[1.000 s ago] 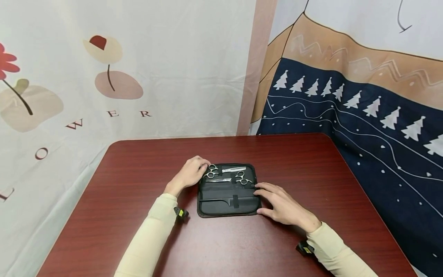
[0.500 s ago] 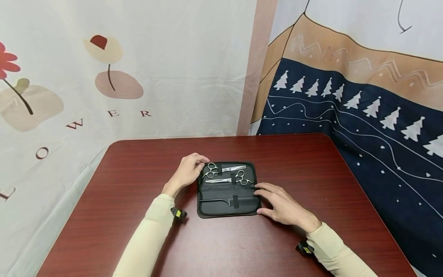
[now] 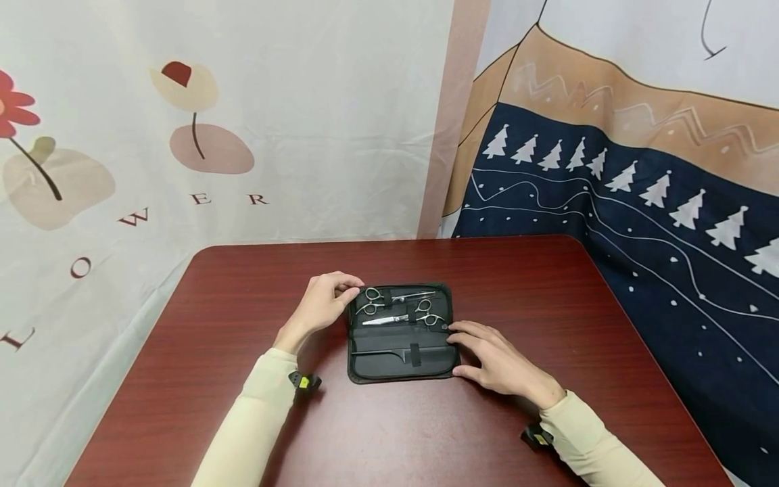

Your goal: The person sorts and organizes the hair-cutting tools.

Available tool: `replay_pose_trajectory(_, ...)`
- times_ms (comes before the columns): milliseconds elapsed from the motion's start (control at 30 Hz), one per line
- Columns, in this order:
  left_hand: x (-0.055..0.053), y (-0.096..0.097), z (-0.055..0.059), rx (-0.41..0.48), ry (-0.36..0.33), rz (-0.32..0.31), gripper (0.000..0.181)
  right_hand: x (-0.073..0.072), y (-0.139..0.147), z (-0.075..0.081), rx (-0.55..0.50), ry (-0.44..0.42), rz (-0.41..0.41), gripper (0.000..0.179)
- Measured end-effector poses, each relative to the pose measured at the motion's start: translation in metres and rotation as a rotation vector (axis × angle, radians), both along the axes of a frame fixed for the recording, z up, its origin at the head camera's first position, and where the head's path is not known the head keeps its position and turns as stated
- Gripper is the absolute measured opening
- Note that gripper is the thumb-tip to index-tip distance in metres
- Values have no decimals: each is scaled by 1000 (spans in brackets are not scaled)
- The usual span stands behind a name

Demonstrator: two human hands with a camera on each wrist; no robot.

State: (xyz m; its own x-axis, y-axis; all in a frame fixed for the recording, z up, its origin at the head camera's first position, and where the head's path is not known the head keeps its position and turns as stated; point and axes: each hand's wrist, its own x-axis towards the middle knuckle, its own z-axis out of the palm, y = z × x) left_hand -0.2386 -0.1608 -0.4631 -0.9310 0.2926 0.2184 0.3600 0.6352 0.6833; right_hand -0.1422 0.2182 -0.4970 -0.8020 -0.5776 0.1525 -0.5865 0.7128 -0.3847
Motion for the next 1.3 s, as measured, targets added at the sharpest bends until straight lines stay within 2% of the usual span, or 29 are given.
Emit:
replay_pose_trajectory(167, 11, -3, 9, 9, 25, -37, 15, -1, 0, 0, 2, -1, 2, 53)
replay_pose_trajectory(400, 28, -6, 17, -56, 106, -105, 15, -2, -1, 0, 15, -6, 0, 54)
replay_pose_trajectory(667, 48, -5, 18, -132, 238, -178, 15, -2, -1, 1, 11, 2, -3, 55)
replay_pose_trajectory(800, 58, -6, 19, -158, 282, -206, 17, -1, -1, 0, 2, 33, -1, 55)
replay_pose_trajectory(1100, 74, -8, 17, -175, 302, -240, 18, -2, 0, 1, -3, 6, -25, 60)
replay_pose_trajectory(1300, 80, -9, 15, -170, 314, -275, 18, 0, 1, 1, 8, 37, -31, 63)
